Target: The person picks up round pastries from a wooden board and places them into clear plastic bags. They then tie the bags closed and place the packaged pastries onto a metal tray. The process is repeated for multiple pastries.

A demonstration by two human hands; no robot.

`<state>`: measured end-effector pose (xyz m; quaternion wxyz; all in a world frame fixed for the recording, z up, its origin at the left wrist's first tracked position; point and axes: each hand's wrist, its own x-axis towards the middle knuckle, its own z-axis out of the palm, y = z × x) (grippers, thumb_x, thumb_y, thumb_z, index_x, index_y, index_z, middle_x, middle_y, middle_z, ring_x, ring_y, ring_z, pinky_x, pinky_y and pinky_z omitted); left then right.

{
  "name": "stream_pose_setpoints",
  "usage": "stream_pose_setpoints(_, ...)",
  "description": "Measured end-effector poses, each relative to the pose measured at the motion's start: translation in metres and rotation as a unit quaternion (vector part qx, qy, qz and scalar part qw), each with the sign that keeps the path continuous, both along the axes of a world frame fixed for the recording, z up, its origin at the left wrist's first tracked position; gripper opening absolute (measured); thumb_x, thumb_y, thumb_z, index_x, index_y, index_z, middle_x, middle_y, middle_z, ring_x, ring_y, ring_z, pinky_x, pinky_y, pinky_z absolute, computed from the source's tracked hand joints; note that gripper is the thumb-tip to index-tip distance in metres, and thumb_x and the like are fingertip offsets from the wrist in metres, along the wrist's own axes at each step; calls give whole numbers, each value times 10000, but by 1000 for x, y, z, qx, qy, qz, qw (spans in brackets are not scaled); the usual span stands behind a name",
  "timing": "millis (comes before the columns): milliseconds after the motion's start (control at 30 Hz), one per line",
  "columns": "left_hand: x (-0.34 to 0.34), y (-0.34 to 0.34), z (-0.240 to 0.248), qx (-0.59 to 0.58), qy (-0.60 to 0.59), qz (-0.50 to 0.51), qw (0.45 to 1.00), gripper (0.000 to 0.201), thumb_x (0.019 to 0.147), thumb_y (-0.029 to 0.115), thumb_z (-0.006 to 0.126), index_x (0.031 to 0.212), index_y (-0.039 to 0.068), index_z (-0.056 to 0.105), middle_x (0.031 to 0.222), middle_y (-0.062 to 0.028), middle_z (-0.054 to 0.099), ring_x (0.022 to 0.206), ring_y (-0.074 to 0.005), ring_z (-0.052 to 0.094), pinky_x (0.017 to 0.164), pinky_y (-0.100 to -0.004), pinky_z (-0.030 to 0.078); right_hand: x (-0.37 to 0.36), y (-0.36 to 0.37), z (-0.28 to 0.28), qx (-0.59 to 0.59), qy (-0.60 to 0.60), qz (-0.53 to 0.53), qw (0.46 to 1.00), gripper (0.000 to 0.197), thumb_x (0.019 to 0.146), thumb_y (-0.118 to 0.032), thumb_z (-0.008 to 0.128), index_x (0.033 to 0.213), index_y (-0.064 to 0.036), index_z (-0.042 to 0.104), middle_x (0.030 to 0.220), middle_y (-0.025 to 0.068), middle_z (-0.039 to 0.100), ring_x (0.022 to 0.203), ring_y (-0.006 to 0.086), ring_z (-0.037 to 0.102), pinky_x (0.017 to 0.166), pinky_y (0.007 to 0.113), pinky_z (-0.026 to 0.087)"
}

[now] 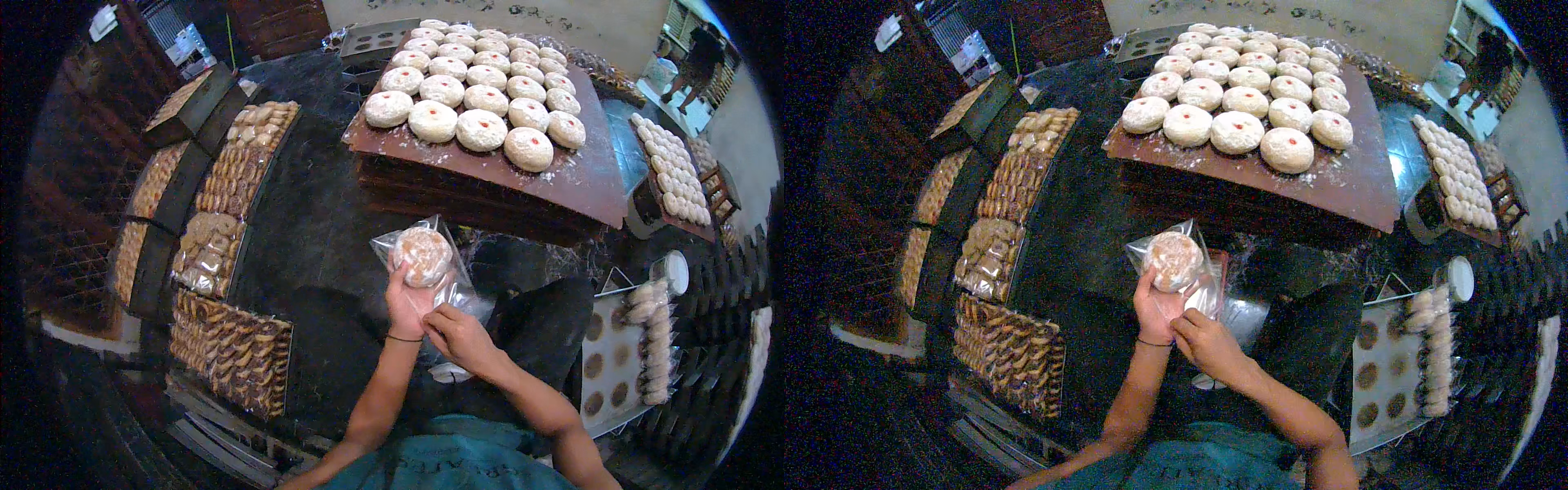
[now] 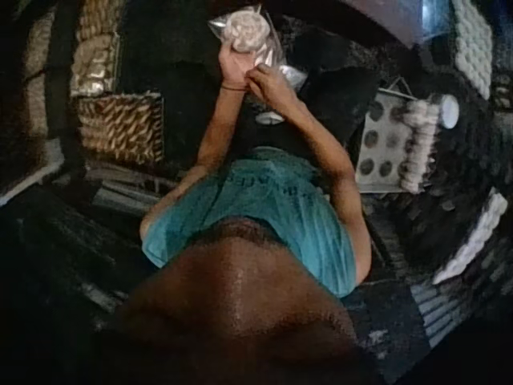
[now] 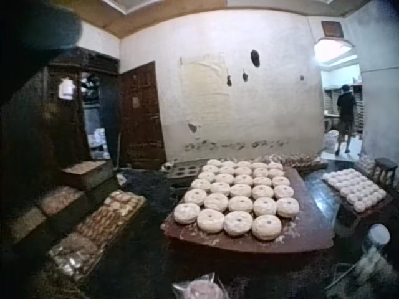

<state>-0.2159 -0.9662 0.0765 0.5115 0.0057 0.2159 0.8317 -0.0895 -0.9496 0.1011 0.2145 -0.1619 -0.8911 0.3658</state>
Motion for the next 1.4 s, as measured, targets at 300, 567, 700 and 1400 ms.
stream_pose_setpoints(300, -54, -43, -15, 36, -78, -163, 983, 510, 899, 288, 401, 1309, -12, 358, 1363, -199, 376, 1280, -379, 319, 997, -681, 203, 54, 47, 71, -251, 144, 299, 909, 147, 815, -143, 580, 832, 3, 573, 735, 115, 574, 630, 321, 557, 585, 383, 472)
stream_pose_setpoints(567, -26, -53, 10, 14, -95, -198, 976, 529, 909, 307, 367, 1330, -9, 325, 1376, -199, 356, 1272, -378, 332, 975, -681, 239, 49, 35, 17, 47, 101, -148, 983, 296, 710, -78, 695, 990, -25, 615, 946, 118, 605, 943, 296, 581, 843, 356, 464)
stream_pose_setpoints(700, 8, -37, 38, 35, -107, -265, 958, 558, 929, 384, 334, 1353, 24, 295, 1324, -182, 420, 1214, -351, 409, 978, -596, 318, 44, 49, 69, 172, 155, -30, 972, 288, 693, -75, 701, 966, -37, 618, 1037, 119, 589, 988, 304, 567, 840, 386, 468)
stream_pose_setpoints(1400, 121, 51, -37, -175, 458, -230, 841, 105, 831, 27, 597, 935, 19, 597, 864, 2, 541, 819, -78, 511, 749, -214, 414, 197, 75, -73, -356, 172, -349, 850, 231, 837, -38, 554, 1067, -41, 531, 691, -11, 536, 591, 53, 477, 527, 206, 385)
